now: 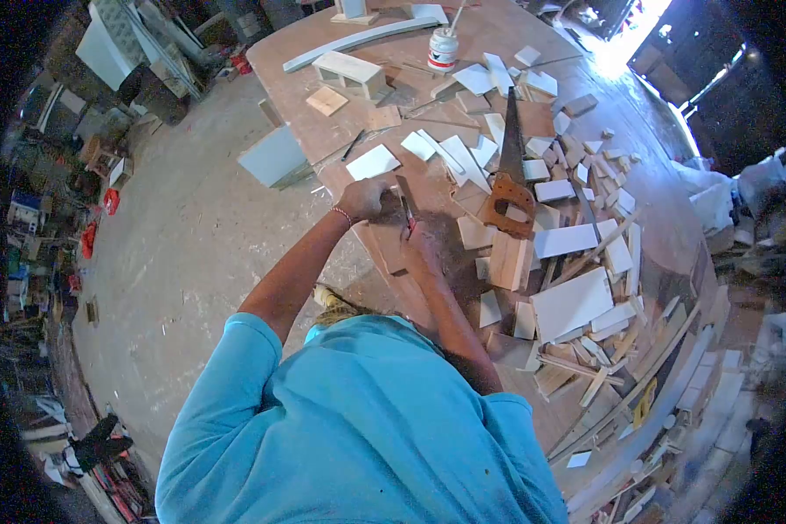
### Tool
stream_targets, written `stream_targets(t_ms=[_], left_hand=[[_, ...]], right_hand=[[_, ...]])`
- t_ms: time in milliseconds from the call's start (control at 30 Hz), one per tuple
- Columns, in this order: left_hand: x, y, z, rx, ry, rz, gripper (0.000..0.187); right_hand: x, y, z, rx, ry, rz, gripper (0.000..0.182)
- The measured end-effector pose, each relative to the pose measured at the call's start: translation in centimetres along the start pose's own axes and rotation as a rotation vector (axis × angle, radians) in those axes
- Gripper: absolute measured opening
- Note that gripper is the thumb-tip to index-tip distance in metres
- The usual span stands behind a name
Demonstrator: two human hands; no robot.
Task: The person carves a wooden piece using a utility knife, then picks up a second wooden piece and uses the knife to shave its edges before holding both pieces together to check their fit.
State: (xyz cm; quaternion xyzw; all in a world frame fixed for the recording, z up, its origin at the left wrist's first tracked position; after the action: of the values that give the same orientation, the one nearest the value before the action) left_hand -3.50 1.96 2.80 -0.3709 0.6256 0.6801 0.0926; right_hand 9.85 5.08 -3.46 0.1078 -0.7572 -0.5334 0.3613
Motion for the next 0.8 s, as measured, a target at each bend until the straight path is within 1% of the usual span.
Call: stream_targets(t_ms=[67, 100, 167, 233, 400, 467, 567, 633, 733, 800], left_hand=[[0.1, -1.0, 0.6, 0.030, -0.016, 0.111, 0.020], [0.4, -1.4, 0.8, 0.035, -0.015, 0.110, 0.020], [0.8, -1.7, 1.1, 0.002, -0.059, 0.158, 0.019], [1.0, -1.8, 1.2, -0.003, -0.055, 0.153, 0.019], [0.4, -1.4, 1.0, -0.015, -0.050, 0.127, 0.018], [1.0, -1.5, 1.2, -0.015, -0.014, 0.136, 0.020], [-0.5, -0.4, 0.6, 0.004, -0.023, 0.069, 0.021], [-0.2, -0.6, 0.6, 0.001, -0.021, 0.082, 0.021], [1.2, -1.9, 1.2, 0.013, 0.001, 0.137, 0.022], [2.2, -2.8, 1.3, 0.038, 0.025, 0.176, 0.022]], right_hand=[[0.0, 0.4, 0.2, -0.014, -0.009, 0.013, 0.028], [0.1, 0.6, 0.2, -0.024, -0.007, 0.026, 0.028], [0.1, 0.4, 0.5, -0.003, 0.024, -0.007, 0.028], [0.4, 0.2, 0.8, 0.016, 0.056, -0.039, 0.028], [0.9, 0.5, 0.8, 0.038, 0.004, -0.024, 0.028], [1.4, 1.2, 0.5, 0.058, -0.005, 0.004, 0.028], [1.8, 1.5, 0.6, 0.090, -0.025, 0.012, 0.028], [1.7, 1.5, 0.7, 0.108, -0.039, -0.009, 0.028], [2.0, 1.5, 1.0, 0.129, -0.025, 0.070, 0.029], [2.1, 1.2, 1.6, 0.159, -0.036, -0.132, 0.030]])
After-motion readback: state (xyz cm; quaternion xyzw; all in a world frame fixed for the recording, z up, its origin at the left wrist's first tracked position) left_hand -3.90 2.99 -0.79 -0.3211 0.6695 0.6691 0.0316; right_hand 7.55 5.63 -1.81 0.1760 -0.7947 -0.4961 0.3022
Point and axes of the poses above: each hand's wrist, its own z-axis towards the middle knuckle, its own y-axis out of the back of the hand, x = y × z, the point moved 8 cm from there along z, towards the middle knuckle, and after that the axes turned 13 degrees about -z, right-handed, at the moved point
